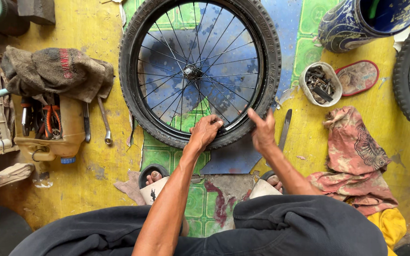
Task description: The person sits on the floor of a bicycle repair shop and mounts a bicycle tire onto a wheel rim. They apply liquid around the tire bead with a brush, align the tire over the rim, press and work the bead into the rim by hand around the circumference, and finally use a metal tire lever to seat the remaining bead section.
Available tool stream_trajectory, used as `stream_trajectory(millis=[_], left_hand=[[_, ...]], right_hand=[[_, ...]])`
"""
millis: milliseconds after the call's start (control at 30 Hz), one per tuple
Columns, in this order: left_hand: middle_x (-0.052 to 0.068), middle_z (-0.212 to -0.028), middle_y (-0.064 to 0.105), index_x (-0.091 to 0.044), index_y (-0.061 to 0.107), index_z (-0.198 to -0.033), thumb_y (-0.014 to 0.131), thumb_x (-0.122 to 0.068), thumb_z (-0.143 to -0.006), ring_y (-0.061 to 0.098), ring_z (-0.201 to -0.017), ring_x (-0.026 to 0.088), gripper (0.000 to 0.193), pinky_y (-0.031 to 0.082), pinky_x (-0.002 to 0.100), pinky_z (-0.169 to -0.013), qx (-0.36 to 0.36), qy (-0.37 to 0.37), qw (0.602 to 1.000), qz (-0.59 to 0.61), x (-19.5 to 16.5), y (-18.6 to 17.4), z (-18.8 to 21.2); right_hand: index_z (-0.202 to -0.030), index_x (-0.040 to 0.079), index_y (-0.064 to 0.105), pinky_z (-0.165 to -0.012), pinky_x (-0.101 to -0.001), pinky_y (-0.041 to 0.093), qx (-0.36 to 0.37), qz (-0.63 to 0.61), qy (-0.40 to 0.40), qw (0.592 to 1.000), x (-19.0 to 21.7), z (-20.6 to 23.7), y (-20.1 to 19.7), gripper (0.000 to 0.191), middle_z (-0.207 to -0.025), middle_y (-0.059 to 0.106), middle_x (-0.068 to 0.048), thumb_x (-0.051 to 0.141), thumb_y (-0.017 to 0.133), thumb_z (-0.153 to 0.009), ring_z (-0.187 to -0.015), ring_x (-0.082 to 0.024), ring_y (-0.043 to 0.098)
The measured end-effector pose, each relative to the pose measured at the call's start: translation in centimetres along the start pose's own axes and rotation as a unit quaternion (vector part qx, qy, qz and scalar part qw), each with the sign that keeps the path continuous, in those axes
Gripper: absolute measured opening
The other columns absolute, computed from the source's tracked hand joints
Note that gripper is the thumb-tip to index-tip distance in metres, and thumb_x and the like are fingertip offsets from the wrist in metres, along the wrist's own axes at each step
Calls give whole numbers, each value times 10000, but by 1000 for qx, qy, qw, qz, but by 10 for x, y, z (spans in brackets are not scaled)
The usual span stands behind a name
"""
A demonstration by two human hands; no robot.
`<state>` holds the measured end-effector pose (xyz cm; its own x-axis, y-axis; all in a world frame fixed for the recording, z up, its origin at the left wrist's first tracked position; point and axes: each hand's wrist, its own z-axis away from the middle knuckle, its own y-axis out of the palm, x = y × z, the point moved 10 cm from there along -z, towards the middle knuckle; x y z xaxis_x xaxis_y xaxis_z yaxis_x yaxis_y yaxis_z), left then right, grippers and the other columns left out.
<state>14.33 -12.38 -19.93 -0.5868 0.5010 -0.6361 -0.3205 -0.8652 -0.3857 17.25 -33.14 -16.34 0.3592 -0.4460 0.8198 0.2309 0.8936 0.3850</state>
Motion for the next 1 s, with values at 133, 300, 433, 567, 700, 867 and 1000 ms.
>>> stream_trajectory(millis=[133, 300, 433, 567, 700, 867, 1000], left_hand=[[70, -970, 784, -157, 752, -1079, 624, -422, -903, 704, -1015, 277, 343, 310, 516, -1053, -2, -6, 1000, 23, 1, 1, 3], [69, -978, 777, -166, 757, -1082, 624, -426, -907, 693, -995, 274, 340, 331, 515, -1039, -19, 0, 1000, 13, -4, -2, 2], [65, -961, 785, -165, 775, -1043, 635, -429, -891, 706, -970, 271, 335, 362, 492, -1014, -19, -17, 999, 23, -2, -1, 3], [73, -948, 791, -153, 784, -1017, 630, -420, -892, 717, -967, 273, 332, 363, 483, -1007, -20, -14, 1000, 12, 3, -4, 5], [71, -958, 786, -161, 782, -1034, 633, -424, -893, 707, -971, 277, 334, 373, 493, -999, -23, -4, 1000, 3, 1, -6, 5], [87, -979, 769, -179, 773, -1082, 613, -395, -949, 686, -1023, 306, 300, 259, 603, -1103, -88, 36, 992, -79, -23, -14, 21], [108, -1176, 711, -130, 642, -1278, 687, -290, -914, 592, -1268, 303, 400, 246, 625, -1142, -404, 198, 882, -139, -62, -56, 99]], right_hand=[[-1278, 9, 511, -802, -422, 642, 7, 3, 18, 1000, 12, -22, 0, 526, -1149, 702, -122, 260, 770, -895, -1023, -274, 733], [-1178, 1, 529, -678, -426, 676, 23, 29, 31, 999, 24, -44, 4, 473, -1001, 694, -162, 304, 787, -923, -838, -278, 754], [-1130, -1, 548, -599, -399, 651, -14, 74, -12, 997, 30, -40, 2, 444, -909, 703, -154, 327, 767, -926, -723, -257, 752], [-1099, 9, 551, -549, -359, 626, -42, 73, -41, 996, 29, -28, 6, 425, -854, 689, -123, 350, 749, -942, -661, -220, 731], [-1040, 27, 526, -488, -338, 581, -89, 93, -84, 988, 34, -28, 8, 430, -767, 653, -101, 400, 726, -964, -575, -201, 691], [-1032, 35, 513, -487, -343, 580, -87, 88, -90, 988, 36, -34, 9, 447, -750, 643, -93, 414, 737, -958, -563, -199, 684], [-1049, 29, 505, -464, -352, 563, -94, 55, -62, 992, 29, -34, 4, 444, -740, 633, -94, 394, 738, -953, -553, -212, 682]])
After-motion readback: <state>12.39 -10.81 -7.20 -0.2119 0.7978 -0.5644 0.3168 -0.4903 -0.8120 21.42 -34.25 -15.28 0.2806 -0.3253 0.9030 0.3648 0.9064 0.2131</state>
